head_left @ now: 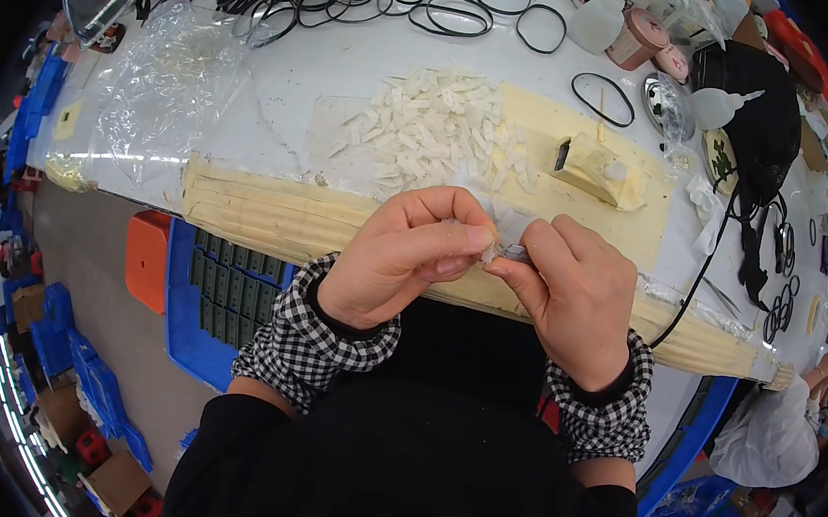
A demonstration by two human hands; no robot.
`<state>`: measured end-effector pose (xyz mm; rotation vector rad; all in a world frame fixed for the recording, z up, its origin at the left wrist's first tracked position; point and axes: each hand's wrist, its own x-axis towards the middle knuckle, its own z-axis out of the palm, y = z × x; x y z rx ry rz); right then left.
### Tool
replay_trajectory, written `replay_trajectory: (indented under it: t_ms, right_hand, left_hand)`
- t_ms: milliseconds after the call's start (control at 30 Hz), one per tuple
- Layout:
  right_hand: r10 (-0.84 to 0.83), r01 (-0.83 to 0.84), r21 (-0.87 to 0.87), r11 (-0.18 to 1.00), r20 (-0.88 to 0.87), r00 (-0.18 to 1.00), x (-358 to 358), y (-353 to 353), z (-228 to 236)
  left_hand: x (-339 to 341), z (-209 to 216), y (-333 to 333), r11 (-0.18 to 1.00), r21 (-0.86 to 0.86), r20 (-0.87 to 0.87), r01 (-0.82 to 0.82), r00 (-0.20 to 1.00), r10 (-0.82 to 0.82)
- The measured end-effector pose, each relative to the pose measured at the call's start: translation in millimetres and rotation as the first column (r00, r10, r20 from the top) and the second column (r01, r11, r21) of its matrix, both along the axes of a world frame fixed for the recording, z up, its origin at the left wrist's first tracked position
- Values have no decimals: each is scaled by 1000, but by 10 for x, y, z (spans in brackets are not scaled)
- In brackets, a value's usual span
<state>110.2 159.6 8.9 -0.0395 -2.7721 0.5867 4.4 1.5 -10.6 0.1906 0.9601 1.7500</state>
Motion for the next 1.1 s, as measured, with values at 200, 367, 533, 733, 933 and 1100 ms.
replay_trajectory:
  t_ms: [200, 367, 533, 733, 933, 1100]
  right_hand:
    - [-153, 147, -275, 950, -1, 988, 64, 113, -24]
    - [-88, 100, -287, 953, 54, 995, 155, 95, -192]
    - [-49, 71, -172, 983, 130, 990, 148, 52, -200]
    - [-97, 100, -423, 900, 28, 995, 101, 23, -153]
    - [-89, 17, -565, 825, -100, 991, 32, -105, 10]
    - [-72, -4, -604, 797, -102, 992, 13, -119, 25]
  left_hand:
    - [-35, 35, -3, 992, -50, -58, -117, 992, 114]
    - [-119, 19, -60, 977, 28, 11, -211, 977, 211]
    - [-109, -26, -41, 972, 76, 51, -222, 975, 218]
    - [17, 69, 13, 979, -91, -102, -184, 979, 175]
    - [148, -51, 65, 997, 28, -24, -70, 997, 70]
    - [124, -44, 67, 996, 48, 74, -77, 995, 74]
